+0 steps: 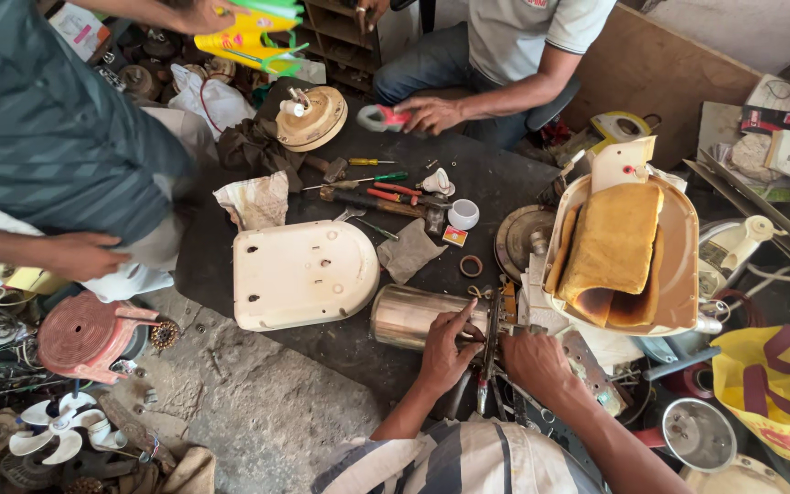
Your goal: The person uses a wrench to tighten bolts on a disassembled appliance motor while seated at a cluttered workbench. They adjust the motor housing and handle small components during the repair process.
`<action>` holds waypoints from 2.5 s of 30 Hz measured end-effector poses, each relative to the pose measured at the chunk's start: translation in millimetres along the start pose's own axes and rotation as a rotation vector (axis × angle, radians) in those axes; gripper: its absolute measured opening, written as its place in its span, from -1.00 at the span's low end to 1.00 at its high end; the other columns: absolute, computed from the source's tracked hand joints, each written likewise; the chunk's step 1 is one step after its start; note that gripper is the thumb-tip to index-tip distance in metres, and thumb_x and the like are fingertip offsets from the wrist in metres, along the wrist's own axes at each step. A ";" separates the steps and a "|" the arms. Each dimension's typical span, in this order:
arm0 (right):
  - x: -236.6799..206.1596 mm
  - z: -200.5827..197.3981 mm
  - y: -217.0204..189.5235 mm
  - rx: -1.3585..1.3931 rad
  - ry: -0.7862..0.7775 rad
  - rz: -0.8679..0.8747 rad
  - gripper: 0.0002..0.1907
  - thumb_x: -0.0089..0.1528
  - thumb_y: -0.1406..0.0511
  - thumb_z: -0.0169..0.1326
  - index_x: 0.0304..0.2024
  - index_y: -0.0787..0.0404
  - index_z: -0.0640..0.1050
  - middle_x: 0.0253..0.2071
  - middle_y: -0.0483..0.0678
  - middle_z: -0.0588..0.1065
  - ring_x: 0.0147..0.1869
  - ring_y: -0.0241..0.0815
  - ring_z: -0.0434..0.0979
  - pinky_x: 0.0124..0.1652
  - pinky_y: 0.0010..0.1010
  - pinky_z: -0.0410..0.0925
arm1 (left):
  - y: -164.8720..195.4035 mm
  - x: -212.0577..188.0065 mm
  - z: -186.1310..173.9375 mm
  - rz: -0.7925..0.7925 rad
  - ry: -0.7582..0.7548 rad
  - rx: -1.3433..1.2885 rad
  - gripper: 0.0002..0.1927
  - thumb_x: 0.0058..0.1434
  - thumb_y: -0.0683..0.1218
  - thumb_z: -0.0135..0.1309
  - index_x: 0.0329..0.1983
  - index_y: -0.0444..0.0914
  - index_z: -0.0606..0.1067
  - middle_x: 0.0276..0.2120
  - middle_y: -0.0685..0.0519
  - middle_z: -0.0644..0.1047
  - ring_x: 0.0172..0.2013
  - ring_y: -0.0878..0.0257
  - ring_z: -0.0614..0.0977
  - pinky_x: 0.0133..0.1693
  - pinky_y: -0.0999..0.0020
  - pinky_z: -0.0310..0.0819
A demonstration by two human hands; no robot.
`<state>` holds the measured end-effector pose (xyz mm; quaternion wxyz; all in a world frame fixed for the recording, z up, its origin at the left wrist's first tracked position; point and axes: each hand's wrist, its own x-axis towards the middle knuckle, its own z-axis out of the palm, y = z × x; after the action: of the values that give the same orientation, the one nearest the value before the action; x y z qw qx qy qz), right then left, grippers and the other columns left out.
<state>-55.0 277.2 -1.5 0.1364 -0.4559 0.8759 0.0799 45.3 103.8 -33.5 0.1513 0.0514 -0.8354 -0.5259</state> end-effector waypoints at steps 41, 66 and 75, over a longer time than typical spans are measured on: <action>-4.7 -32.8 -0.1 0.209 -0.076 0.176 -0.67 0.30 0.09 0.05 -0.15 0.21 0.54 -0.39 0.14 0.60 -0.30 0.11 0.66 -0.28 -0.08 0.53 | -1.6 0.3 1.8 0.029 0.011 0.008 -0.06 0.02 -0.25 0.33 0.51 -0.11 0.27 -0.23 0.12 0.67 0.02 0.07 0.52 0.18 0.13 0.28; -18.3 -12.8 9.1 0.701 0.184 0.239 -0.77 0.15 0.17 0.18 -0.21 0.12 0.63 -0.30 -0.05 0.69 -0.32 -0.04 0.72 -0.28 -0.17 0.54 | -4.5 0.0 2.4 0.061 0.006 -0.001 -0.08 0.07 -0.25 0.33 0.52 -0.14 0.25 -0.26 0.14 0.66 0.00 0.13 0.54 0.22 0.12 0.23; -19.4 -13.5 5.7 0.528 -0.121 0.402 -0.71 0.29 0.07 0.13 -0.05 0.04 0.61 -0.29 -0.01 0.68 -0.38 -0.15 0.70 -0.30 -0.26 0.58 | -3.6 -0.1 3.3 -0.017 -0.018 0.023 -0.07 0.07 -0.23 0.35 0.52 -0.12 0.25 -0.23 0.14 0.66 0.06 0.13 0.51 0.24 0.13 0.22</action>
<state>-51.3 291.9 17.4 0.2831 -0.2174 0.9290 -0.0977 44.2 105.0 -38.0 0.1387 0.0554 -0.8422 -0.5180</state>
